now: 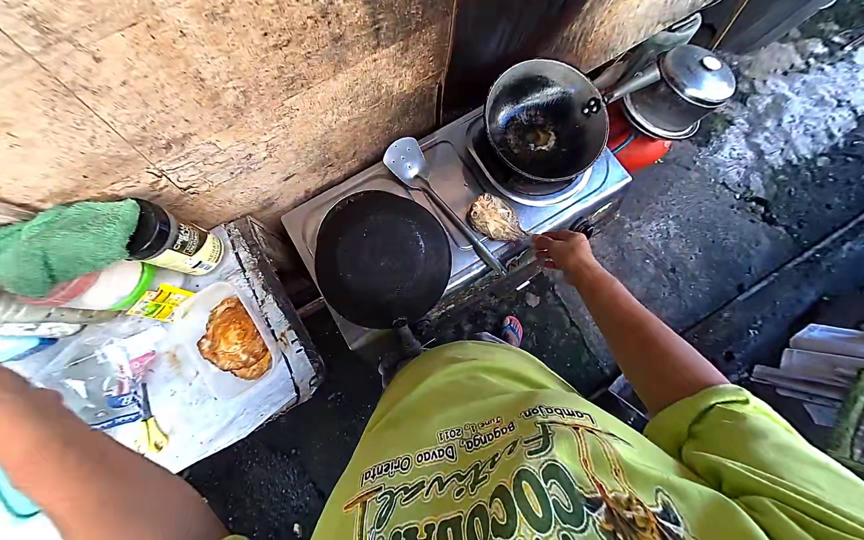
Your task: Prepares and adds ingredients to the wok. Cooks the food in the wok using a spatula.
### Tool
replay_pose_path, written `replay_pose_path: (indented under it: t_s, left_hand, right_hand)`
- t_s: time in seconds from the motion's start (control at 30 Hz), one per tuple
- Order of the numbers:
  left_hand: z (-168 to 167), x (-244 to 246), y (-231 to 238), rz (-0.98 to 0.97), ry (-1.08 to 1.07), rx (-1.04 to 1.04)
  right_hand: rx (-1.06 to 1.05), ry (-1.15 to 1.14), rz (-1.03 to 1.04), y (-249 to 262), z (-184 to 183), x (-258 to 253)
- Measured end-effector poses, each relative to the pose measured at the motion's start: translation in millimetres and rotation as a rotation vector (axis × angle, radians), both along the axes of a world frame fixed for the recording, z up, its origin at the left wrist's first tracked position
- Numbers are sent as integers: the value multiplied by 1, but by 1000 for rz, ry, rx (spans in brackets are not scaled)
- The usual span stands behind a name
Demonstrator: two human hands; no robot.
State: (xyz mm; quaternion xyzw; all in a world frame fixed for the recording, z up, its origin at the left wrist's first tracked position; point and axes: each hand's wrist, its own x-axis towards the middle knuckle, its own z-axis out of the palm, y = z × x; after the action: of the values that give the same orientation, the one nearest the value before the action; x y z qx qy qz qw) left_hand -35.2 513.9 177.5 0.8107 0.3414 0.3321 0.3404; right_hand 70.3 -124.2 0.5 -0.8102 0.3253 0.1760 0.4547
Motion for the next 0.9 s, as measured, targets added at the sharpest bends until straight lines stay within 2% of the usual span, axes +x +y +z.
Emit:
replay_pose_path:
  t_s: [0.07,0.13,0.2,0.33,0.47,0.63,0.73,0.9]
  left_hand:
    - [-6,0,-50,45,-141,-85]
    - [-40,-12,-83,-105,-166,-75]
    - [-66,-19,-138,-246,-133,-147]
    - [-99,-16,-284,-515,135,-501]
    - [-121,6,-412,-693,405,-858]
    - [-137,52,-507,-561,545,-960]
    - [-142,71,-547,-409,534,-1072]
    - [-164,89,-586,-288,566,-1036]
  right_hand:
    - [180,-1,-134,2,5,0]
    - [312,9,-249,0,6,3]
    - [360,13,-263,-2,4,5]
    - [160,4,76,-13,-19,10]
    - [202,81,188,-19,-23,16]
    - [337,98,270,-50,-14,1]
    - [374,115,340,-99,-13,-24]
    - [420,140,245,-203,-26,-70]
